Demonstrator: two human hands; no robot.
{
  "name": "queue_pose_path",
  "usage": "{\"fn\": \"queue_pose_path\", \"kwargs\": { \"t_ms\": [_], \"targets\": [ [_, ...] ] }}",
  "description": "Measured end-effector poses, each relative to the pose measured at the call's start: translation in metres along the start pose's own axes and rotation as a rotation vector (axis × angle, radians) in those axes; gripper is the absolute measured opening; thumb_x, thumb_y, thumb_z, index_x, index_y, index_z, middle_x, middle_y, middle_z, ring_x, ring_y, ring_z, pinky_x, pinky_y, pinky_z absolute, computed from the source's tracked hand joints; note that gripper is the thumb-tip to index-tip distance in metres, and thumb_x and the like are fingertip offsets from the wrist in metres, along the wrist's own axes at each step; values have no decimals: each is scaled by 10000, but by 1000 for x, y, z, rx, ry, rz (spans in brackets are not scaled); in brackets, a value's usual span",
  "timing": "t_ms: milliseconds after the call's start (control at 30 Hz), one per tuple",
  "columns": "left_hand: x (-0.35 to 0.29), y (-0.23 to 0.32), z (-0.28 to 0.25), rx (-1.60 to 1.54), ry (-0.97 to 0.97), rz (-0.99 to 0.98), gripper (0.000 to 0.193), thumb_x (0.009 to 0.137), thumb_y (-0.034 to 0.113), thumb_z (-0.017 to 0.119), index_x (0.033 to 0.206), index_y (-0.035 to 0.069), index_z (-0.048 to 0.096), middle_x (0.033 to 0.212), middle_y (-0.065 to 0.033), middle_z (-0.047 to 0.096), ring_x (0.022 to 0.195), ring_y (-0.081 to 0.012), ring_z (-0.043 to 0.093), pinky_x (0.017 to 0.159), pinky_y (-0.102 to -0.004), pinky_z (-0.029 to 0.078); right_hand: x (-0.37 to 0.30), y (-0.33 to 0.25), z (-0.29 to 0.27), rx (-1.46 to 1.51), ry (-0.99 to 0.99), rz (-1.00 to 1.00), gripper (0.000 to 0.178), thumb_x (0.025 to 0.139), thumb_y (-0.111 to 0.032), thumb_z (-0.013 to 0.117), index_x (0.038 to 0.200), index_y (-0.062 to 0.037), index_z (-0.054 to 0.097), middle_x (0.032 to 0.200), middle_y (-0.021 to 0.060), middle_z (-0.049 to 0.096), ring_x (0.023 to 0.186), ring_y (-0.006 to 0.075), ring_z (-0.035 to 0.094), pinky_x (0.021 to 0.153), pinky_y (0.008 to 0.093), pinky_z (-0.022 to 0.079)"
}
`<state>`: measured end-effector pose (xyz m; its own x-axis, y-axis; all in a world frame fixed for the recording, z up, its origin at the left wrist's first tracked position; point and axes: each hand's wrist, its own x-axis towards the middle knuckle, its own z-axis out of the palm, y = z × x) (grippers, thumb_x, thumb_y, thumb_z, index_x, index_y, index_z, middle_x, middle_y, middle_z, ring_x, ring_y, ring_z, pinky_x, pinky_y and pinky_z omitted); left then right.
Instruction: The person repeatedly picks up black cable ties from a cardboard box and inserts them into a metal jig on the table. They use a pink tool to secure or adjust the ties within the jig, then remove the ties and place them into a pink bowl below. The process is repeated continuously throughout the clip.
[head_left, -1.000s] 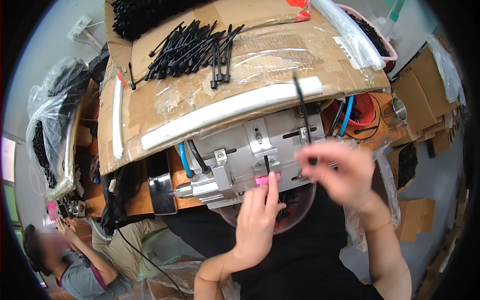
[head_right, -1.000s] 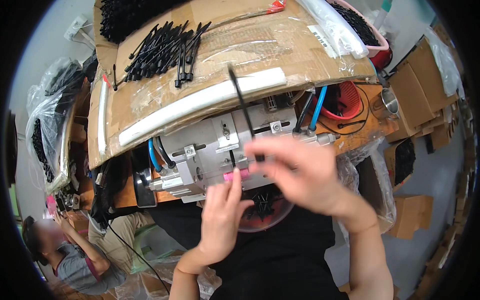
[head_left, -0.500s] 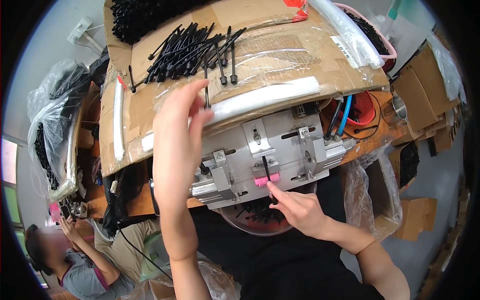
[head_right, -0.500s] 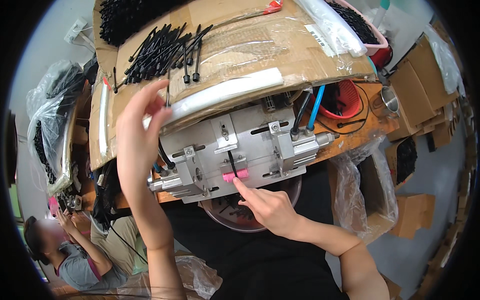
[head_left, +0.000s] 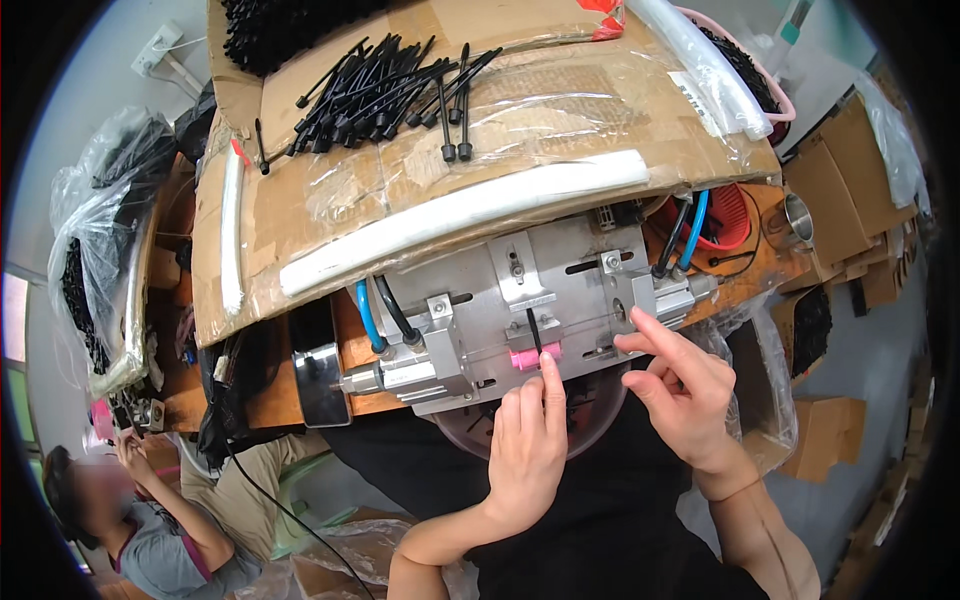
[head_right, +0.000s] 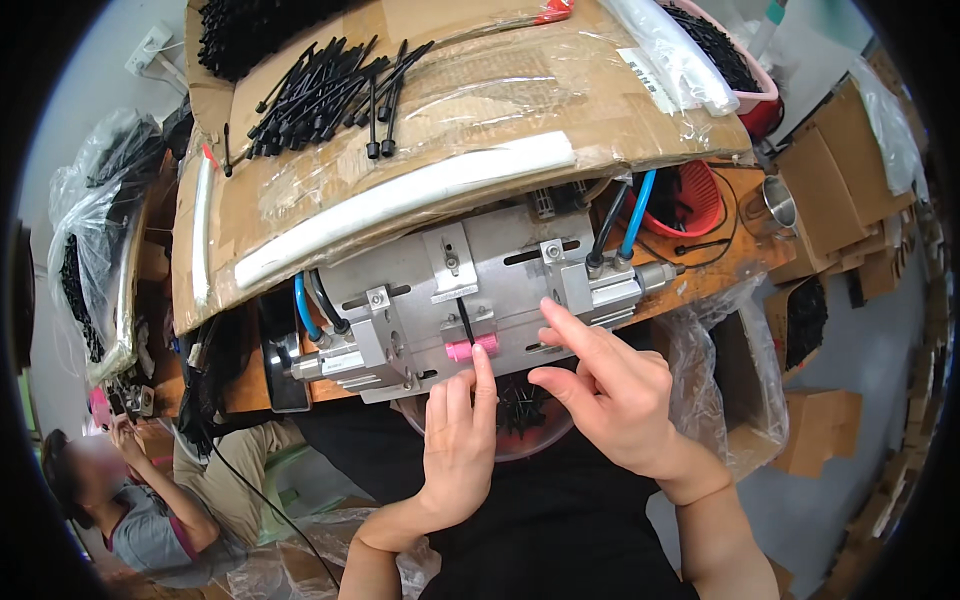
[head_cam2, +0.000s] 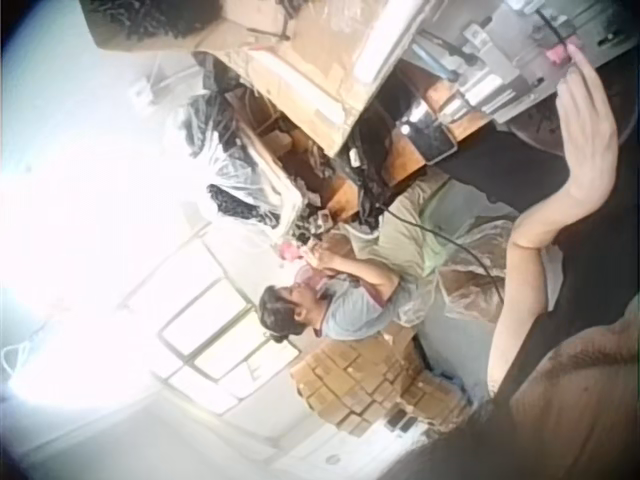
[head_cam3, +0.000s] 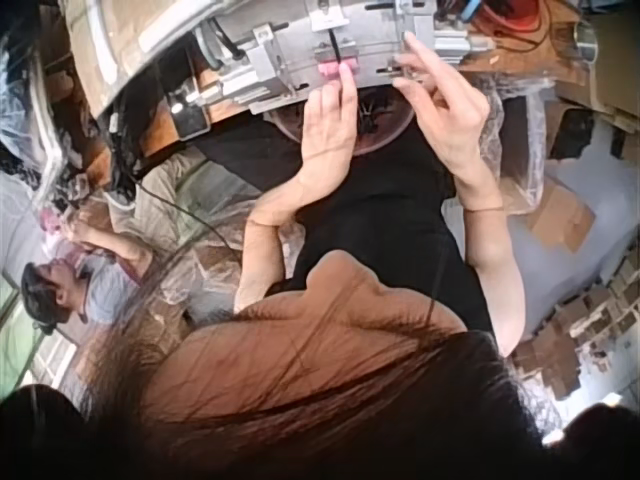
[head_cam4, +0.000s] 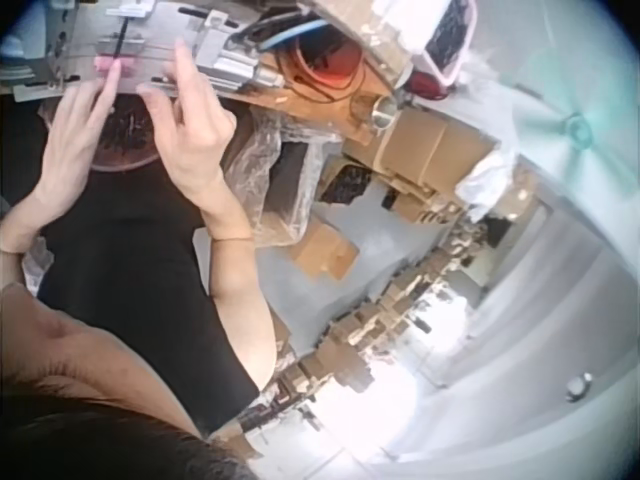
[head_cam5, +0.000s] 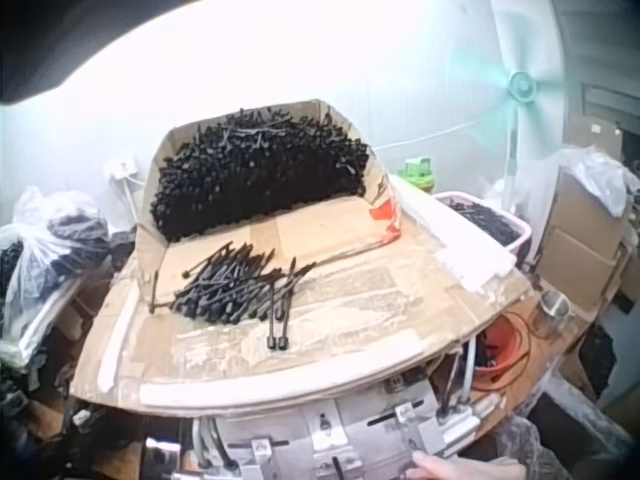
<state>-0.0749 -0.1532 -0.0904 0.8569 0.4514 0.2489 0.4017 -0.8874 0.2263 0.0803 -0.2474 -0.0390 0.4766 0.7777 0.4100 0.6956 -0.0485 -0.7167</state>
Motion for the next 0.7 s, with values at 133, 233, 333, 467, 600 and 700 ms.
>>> {"fn": "queue_pose_path", "kwargs": {
  "t_ms": [133,233,333,467,600,700],
  "targets": [
    [5,-4,-6,-2,-37,35,695,764,-24,600,1422,-97,388,1066,-124,526,909,-235,537,811,-316,477,-1,6,3,-2,75,-16,567,758,-110,815,1279,-7,618,929,99,731,466,73,467,443,218,392],
    [3,-5,-8,-19,-44,43,704,761,-23,600,1425,-102,377,1060,-121,520,919,-240,535,822,-317,478,2,0,1,-16,19,20,553,759,-96,811,1268,2,620,921,107,726,490,104,509,454,233,410],
    [8,-15,-20,-114,-31,72,675,776,-38,584,1421,-90,393,1063,-137,527,920,-260,538,840,-329,482,22,2,6,-59,5,-169,536,757,-69,801,1258,0,623,921,113,713,531,172,558,474,259,444],
    [68,-58,-76,-178,208,70,578,783,-81,563,1350,23,537,1029,-163,544,954,-307,541,852,-395,479,100,-9,17,-227,87,-446,297,815,-58,707,1105,-19,661,857,121,675,636,257,647,530,319,500],
    [175,-135,-94,78,516,-91,340,829,-112,561,1124,48,621,1057,-180,556,1058,-363,536,913,-437,431,215,-4,61,-604,15,-585,112,812,-45,606,918,-39,643,831,109,642,786,303,681,644,405,532],
    [199,-163,-96,-184,375,-68,345,788,-134,527,1085,5,634,1026,-170,563,918,-313,628,811,-414,508,244,-2,61,-745,-257,-656,121,795,-26,596,906,-61,627,832,90,615,813,301,657,680,415,523]
  ]
}}
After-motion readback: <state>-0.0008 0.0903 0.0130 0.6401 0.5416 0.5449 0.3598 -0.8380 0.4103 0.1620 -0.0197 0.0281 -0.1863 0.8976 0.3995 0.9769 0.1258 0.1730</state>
